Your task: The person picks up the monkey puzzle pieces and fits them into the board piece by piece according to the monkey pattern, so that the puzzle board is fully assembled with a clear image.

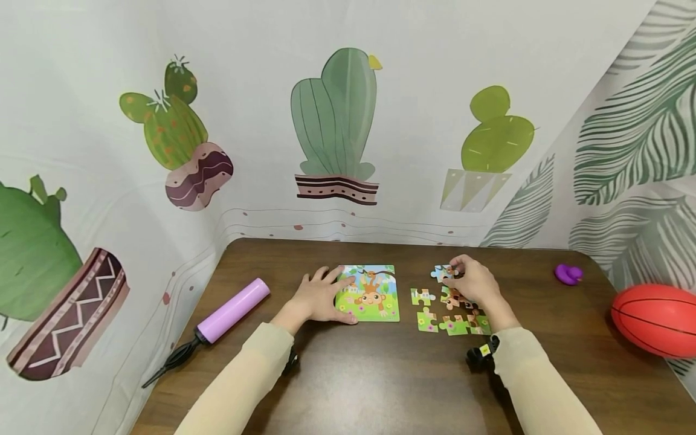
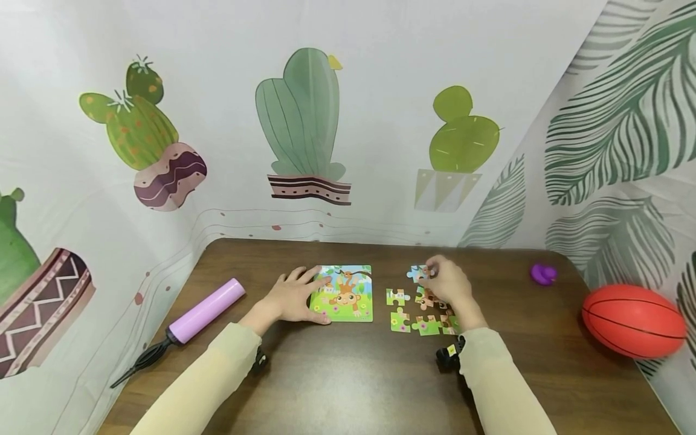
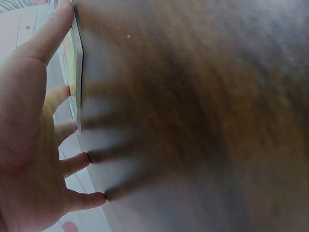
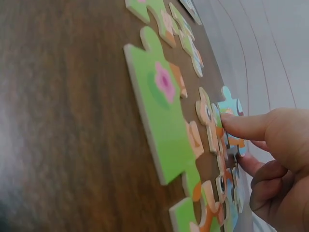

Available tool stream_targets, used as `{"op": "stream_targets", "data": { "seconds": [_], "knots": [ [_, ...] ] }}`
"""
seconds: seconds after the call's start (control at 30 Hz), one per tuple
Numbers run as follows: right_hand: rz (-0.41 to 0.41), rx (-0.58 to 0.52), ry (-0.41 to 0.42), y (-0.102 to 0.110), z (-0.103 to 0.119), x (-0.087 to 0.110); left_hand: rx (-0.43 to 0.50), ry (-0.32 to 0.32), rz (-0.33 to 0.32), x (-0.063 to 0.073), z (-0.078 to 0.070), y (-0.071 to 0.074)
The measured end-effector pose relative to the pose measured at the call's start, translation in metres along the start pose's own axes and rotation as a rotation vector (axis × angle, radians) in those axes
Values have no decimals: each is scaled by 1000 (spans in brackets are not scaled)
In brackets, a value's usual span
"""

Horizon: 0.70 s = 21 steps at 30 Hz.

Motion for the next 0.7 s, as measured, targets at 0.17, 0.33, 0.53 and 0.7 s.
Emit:
{"op": "stream_targets", "data": {
  "seconds": [0.17,0.33,0.53,0.7],
  "knots": [
    [-21,-14,27,2,-1,1,1,-1,-1,0,0,1],
    [-37,-35,43,3,-3,0,6,-2,-2,0,-1,1],
    [-22,-37,58,3,-4,0,1,4,-2,-2,1,-1],
    [-18,-50,62,3,-6,0,3,8,2,-1,1,-2]
  ]
}}
Point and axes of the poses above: each hand's wrist, its own x-axis away from the middle knuckle, its own y-axis out of the back of the hand, z = x × y, the point moved 9 cm from there along -x, towards the middle knuckle, and after that the axes turned 14 degrees about -z, right-handed, at the moved point
